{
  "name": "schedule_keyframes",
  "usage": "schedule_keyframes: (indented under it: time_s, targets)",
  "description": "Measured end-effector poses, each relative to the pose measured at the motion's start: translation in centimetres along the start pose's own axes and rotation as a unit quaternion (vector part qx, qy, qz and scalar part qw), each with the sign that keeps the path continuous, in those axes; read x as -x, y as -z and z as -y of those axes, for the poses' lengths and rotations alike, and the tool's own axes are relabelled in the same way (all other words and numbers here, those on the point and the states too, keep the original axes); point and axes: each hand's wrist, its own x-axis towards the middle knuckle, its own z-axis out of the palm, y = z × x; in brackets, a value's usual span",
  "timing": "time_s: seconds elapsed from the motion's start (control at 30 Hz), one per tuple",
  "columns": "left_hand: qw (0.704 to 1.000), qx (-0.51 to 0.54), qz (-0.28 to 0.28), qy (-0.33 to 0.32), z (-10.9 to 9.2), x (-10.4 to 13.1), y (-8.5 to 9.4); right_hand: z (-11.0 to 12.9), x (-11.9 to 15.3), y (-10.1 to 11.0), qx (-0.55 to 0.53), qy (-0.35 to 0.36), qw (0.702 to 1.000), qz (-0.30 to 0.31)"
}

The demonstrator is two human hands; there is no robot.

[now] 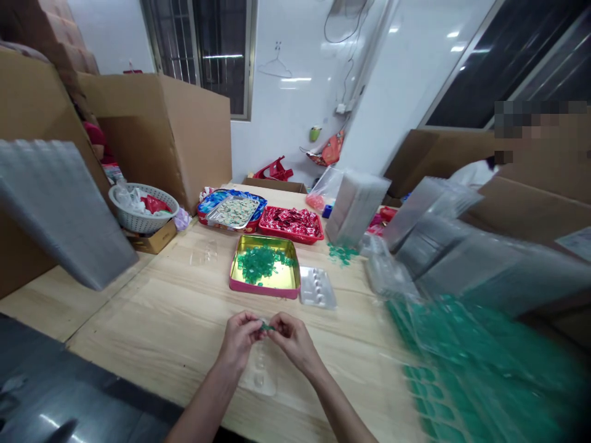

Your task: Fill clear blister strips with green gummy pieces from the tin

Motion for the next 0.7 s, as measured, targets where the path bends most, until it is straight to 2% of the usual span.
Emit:
schedule_keyframes:
  time_s: [0.07,0.17,0.33,0.5,0.7]
  targets:
    - [0.998,0.048,-0.033,0.021,0.4,-0.1,0.1,-0.3,0.2,-0.5,-0.015,-0.013,1.000,-0.010]
    - [0.995,0.074,-0.065,0.011,0.6,-0.1,0.1,-0.6,0.0,-0.9,0.017,-0.007,0.999,-0.035]
    - [0.991,0.101,-0.087,0.012,-0.3,0.1,0.7,-2.2,-0.5,0.0,0.057,-0.009,0.996,-0.061]
    - [0.996,-0.001,-0.088,0.000,-0.9,0.4,2.4,-3.3,-0.7,1.2,0.074,0.035,0.997,0.004]
    - [0.994,-0.068,-0.082,0.026,1.2,0.8,2.6,-3.0,-1.9,-0.2,0.148,0.094,0.984,0.023]
